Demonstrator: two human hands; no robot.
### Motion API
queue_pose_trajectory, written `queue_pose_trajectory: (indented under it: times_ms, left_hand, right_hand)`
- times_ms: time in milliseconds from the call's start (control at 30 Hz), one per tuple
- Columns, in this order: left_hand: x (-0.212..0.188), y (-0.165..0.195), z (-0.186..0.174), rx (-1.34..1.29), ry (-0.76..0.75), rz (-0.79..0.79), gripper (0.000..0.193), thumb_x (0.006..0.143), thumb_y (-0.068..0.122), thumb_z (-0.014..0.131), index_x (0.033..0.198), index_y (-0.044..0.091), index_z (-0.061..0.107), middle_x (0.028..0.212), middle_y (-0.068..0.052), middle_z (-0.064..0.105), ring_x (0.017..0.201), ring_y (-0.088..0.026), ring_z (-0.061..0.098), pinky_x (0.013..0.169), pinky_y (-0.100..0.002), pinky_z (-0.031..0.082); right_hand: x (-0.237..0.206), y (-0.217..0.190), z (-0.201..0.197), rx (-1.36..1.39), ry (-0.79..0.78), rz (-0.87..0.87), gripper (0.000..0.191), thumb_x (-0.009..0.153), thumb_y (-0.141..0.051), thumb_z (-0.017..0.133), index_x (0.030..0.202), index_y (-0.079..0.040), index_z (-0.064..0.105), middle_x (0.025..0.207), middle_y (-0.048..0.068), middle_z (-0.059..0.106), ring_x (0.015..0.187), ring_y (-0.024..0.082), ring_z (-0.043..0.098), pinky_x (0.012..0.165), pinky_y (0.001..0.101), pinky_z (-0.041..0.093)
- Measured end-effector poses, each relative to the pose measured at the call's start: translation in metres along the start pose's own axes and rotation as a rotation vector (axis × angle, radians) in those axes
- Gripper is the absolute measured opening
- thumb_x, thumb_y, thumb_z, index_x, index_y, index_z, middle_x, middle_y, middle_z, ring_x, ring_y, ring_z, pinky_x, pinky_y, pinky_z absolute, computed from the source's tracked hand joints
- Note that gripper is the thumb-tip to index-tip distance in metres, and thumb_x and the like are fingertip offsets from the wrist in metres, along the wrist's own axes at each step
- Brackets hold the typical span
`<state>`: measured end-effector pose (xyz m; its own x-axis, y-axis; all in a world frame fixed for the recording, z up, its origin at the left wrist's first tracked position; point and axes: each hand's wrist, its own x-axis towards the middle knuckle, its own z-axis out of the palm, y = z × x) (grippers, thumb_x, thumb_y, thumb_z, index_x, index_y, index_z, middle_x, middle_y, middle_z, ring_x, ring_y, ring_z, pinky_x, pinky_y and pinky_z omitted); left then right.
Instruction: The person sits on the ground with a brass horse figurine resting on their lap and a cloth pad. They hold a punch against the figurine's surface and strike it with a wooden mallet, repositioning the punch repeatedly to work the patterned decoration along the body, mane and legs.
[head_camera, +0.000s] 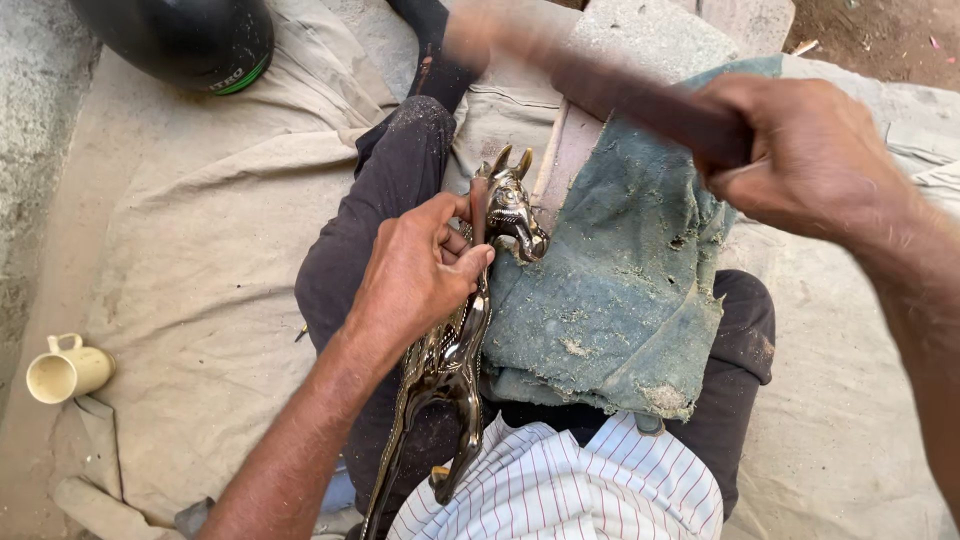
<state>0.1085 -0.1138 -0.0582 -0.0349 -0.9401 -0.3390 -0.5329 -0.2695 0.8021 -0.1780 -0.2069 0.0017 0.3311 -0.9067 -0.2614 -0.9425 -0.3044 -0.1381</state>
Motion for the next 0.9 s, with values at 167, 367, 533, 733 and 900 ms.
queue_pose_trajectory:
  times_ms: [167, 367, 533, 733, 900]
  left_hand:
    - [0.002, -0.001, -0.003, -0.033, -0.064, 0.008, 0.040, 0.083, 0.010, 0.078, 0.122, 0.007, 0.068, 0.073, -0.005, 0.075, 0.064, -0.010, 0.072, 0.057, -0.027, 0.059]
    - [0.005, 0.001, -0.001, 0.079, -0.047, 0.004, 0.037, 0.079, 0.012, 0.083, 0.114, 0.006, 0.073, 0.075, -0.007, 0.076, 0.068, -0.012, 0.074, 0.062, -0.031, 0.059]
    - [0.007, 0.007, -0.004, 0.126, -0.051, 0.022, 0.026, 0.079, 0.011, 0.083, 0.102, 0.001, 0.076, 0.079, -0.009, 0.078, 0.072, -0.017, 0.077, 0.067, -0.036, 0.059]
    - [0.000, -0.005, -0.002, 0.043, -0.015, 0.049, 0.029, 0.085, 0.010, 0.078, 0.113, 0.004, 0.073, 0.086, -0.010, 0.079, 0.075, -0.017, 0.077, 0.067, -0.033, 0.060]
    - [-0.032, -0.069, -0.020, -0.291, 0.289, 0.083, 0.034, 0.091, 0.007, 0.074, 0.123, 0.002, 0.067, 0.096, -0.008, 0.076, 0.082, -0.013, 0.076, 0.068, -0.025, 0.066]
  right_hand:
    - [-0.008, 0.011, 0.028, 0.740, 0.172, 0.051, 0.038, 0.080, -0.002, 0.074, 0.116, -0.004, 0.060, 0.089, 0.007, 0.072, 0.080, 0.018, 0.073, 0.075, 0.0343, 0.063]
    - [-0.005, 0.024, 0.030, 0.390, -0.030, 0.181, 0.037, 0.082, 0.006, 0.075, 0.117, -0.003, 0.066, 0.086, 0.013, 0.069, 0.074, 0.026, 0.067, 0.068, 0.0473, 0.061]
    - [-0.011, 0.011, 0.030, 0.853, 0.391, 0.083, 0.034, 0.093, -0.003, 0.074, 0.123, -0.005, 0.057, 0.099, 0.004, 0.066, 0.092, 0.015, 0.071, 0.082, 0.0358, 0.065]
    - [-0.022, 0.005, 0.009, -0.011, -0.394, 0.140, 0.038, 0.088, -0.012, 0.079, 0.120, -0.015, 0.059, 0.084, 0.006, 0.069, 0.075, 0.021, 0.069, 0.073, 0.0367, 0.062]
    - [-0.087, -0.017, 0.038, 0.772, 0.220, 0.361, 0.039, 0.088, -0.004, 0.080, 0.119, -0.007, 0.058, 0.088, 0.011, 0.068, 0.064, 0.026, 0.066, 0.052, 0.0422, 0.059]
